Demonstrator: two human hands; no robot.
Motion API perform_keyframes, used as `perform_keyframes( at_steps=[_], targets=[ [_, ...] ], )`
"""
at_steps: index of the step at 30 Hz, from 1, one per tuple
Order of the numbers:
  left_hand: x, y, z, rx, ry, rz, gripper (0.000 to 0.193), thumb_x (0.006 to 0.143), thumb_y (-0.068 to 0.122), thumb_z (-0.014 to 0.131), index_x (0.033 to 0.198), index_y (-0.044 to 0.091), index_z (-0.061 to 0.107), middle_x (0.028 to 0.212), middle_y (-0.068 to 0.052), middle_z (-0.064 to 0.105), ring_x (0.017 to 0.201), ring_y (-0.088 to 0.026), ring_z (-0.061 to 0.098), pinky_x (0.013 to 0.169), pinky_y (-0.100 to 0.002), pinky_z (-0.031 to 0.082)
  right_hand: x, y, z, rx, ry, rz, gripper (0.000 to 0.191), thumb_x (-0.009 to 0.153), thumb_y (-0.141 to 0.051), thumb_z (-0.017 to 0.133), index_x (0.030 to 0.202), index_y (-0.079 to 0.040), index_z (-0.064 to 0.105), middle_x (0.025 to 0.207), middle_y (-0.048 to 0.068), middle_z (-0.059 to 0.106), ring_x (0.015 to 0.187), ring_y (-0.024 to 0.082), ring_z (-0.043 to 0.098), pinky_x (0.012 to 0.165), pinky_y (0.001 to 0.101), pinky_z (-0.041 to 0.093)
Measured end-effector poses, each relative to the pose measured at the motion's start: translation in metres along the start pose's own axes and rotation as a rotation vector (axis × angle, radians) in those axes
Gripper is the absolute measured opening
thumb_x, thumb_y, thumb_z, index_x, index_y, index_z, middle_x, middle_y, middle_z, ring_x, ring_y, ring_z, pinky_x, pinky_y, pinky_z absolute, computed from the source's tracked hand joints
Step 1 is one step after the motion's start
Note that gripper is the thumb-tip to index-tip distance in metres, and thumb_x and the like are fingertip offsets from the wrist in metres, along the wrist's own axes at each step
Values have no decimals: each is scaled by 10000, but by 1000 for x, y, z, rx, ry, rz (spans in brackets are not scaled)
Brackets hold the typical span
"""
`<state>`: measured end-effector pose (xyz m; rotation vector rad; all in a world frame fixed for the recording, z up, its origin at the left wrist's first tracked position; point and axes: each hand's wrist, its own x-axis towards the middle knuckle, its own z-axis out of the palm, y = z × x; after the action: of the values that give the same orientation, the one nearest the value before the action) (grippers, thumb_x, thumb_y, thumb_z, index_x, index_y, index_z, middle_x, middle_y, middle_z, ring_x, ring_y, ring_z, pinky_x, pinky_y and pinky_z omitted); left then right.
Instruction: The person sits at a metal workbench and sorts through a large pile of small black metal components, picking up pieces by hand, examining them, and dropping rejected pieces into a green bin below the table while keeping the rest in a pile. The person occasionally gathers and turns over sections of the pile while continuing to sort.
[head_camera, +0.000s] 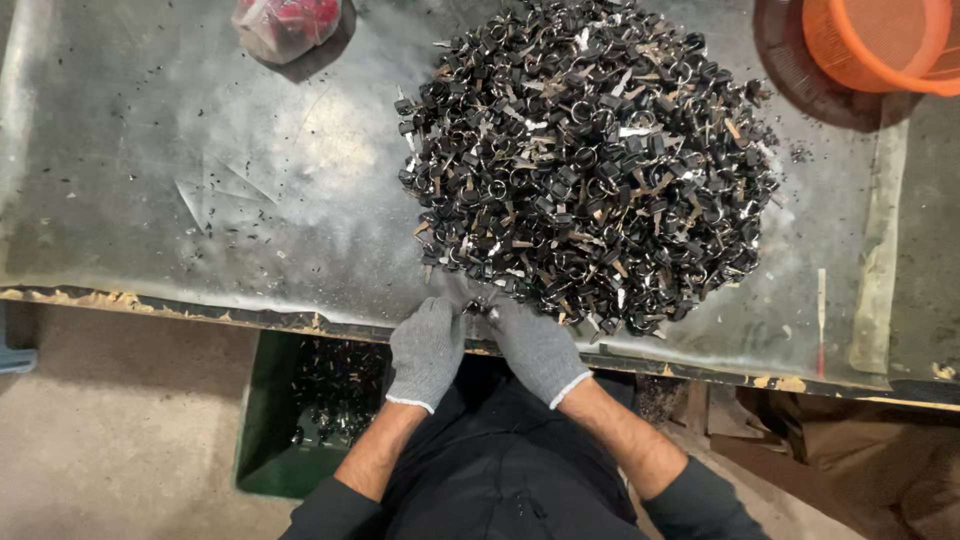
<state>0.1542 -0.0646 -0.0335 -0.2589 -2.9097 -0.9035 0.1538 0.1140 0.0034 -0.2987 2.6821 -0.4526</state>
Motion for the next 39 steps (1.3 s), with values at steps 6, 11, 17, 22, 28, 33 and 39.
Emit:
perform_keyframes(
  at_steps=[6,11,17,22,28,33,39],
  targets=[
    [-4,3,-2,-93,-49,41,142,813,165,740,829,82,626,759,-133,649,681,-373,663,603,-497,505,2,-12,4,-186,157,-74,194,948,-181,616,1049,-16,592,887,148,701,733,314,737,565,459,591],
    [-5,3,1,-96,12,68,117,829,147,727,846,84,630,758,-130,648,672,-367,661,597,-487,508,7,-11,-12,129,12,-34,342,928,-265,664,1151,-29,556,865,174,708,758,375,720,623,523,568],
    [-6,2,2,-59,-16,57,118,882,163,716,831,98,632,756,-124,647,670,-353,667,588,-477,513,5,-14,-17,141,40,68,517,959,-242,625,1423,-87,458,848,174,721,752,373,724,635,517,567],
    [-4,0,3,-37,-26,90,84,819,131,691,876,89,645,782,-121,655,685,-356,672,582,-474,516,-3,-15,1,-173,257,-106,294,959,-198,630,1173,-8,564,854,138,708,703,289,733,546,434,573],
    [-5,-3,3,-65,-26,115,110,807,138,690,890,74,657,772,-131,643,668,-365,666,579,-488,513,-3,-15,-3,-32,38,57,291,1000,-271,620,1162,-33,579,825,162,699,696,307,739,563,424,603],
    [6,8,-8,28,-126,45,121,886,198,675,862,79,675,773,-125,673,699,-361,688,616,-492,529,8,-26,-25,90,0,86,349,965,-238,614,1250,-49,548,826,171,726,747,368,741,650,513,579],
    [22,6,-91,401,-627,-339,151,923,182,637,971,120,766,918,-142,743,845,-327,733,707,-453,575,-7,-6,-23,220,11,70,388,975,-347,620,1239,-69,560,872,201,705,793,400,720,630,508,572]
  ],
)
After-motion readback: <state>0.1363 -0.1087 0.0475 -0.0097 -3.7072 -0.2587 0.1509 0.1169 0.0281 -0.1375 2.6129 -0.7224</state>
